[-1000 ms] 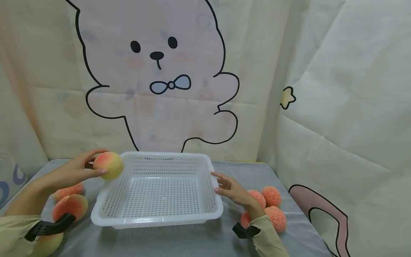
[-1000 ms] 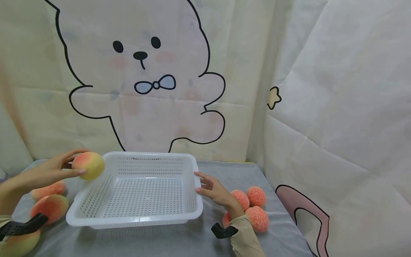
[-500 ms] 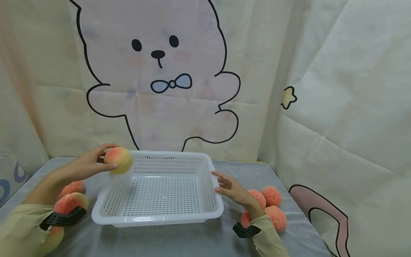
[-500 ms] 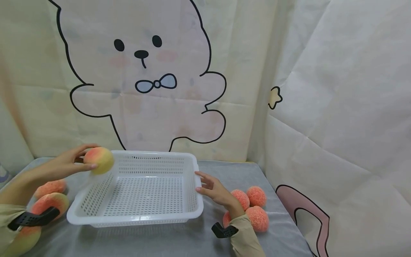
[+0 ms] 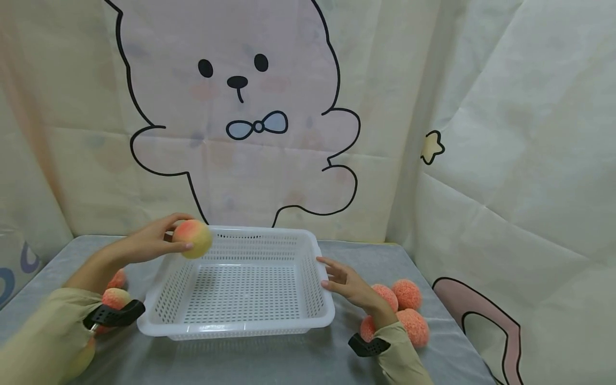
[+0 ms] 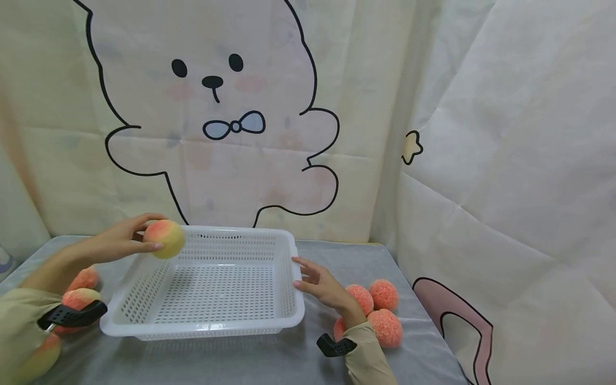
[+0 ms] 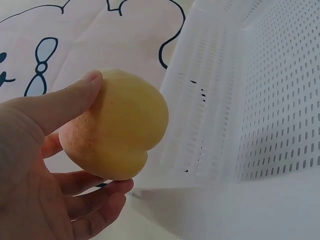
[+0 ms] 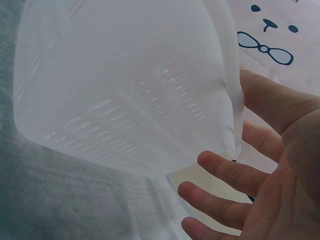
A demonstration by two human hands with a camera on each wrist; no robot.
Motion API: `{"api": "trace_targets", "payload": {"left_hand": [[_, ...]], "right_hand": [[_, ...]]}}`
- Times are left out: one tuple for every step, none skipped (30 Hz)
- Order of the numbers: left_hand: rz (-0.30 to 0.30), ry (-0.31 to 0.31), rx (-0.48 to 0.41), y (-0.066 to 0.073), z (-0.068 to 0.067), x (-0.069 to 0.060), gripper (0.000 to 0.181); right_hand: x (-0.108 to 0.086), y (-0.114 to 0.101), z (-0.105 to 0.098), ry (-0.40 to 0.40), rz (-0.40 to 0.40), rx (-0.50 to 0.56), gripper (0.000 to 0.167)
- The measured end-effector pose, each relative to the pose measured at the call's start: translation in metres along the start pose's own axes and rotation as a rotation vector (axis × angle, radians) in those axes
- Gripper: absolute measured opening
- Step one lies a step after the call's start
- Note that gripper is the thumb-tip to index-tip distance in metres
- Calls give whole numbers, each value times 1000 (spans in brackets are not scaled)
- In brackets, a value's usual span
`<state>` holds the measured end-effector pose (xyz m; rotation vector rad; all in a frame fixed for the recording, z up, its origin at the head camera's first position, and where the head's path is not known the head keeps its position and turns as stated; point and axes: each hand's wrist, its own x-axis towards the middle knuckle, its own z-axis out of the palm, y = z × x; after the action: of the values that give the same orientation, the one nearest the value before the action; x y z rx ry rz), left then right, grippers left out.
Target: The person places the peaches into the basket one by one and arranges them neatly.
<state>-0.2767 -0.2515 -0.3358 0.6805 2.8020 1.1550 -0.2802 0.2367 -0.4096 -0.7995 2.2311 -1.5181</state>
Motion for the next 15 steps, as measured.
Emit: {"api": "trace_targets", "payload": {"left_hand": [[1,-6,-5,0,0,1,66],[0,-12,-13,1,1,3,66],[-2,-18,-18,1,1,4,66],[-4,-23,-25,2,2,5,66],[-7,-31,-31,3,2,7,66],[-8,-38,-35,3,3,9,66],[-7,-43,-38,3,4,11,66],[-4,-49,-42,3,4,13,67],[-3,-53,-44,4,6,15,67],[1,-58,-49,4,7,17,67],[3,-62,-49,4,9,19,66],[5,-64,-49,4,10,21,66],[5,-65,-48,4,11,22,66],[-1,-65,-44,5,13,24,65],[-8,-64,-36,6,15,25,65]], "right_hand": [[0,0,0,-3,-3,3,70],[0,0,0,-7,-9,7,70],[0,1,-1,-9,-14,7,70],[1,1,-1,-15,-22,12,70],[1,1,-1,-20,-27,18,70],[1,1,-1,-25,-34,22,70],[1,1,-1,-31,-41,26,70],[2,1,-1,-34,-46,28,70],[2,1,-1,-36,-49,30,70],[2,1,-1,-37,-49,32,69],[2,1,-1,-37,-48,32,69],[1,1,-1,-37,-46,32,69],[1,1,-1,-36,-42,33,69],[1,1,-1,-35,-39,31,69],[1,1,-1,-32,-32,31,69]]}}
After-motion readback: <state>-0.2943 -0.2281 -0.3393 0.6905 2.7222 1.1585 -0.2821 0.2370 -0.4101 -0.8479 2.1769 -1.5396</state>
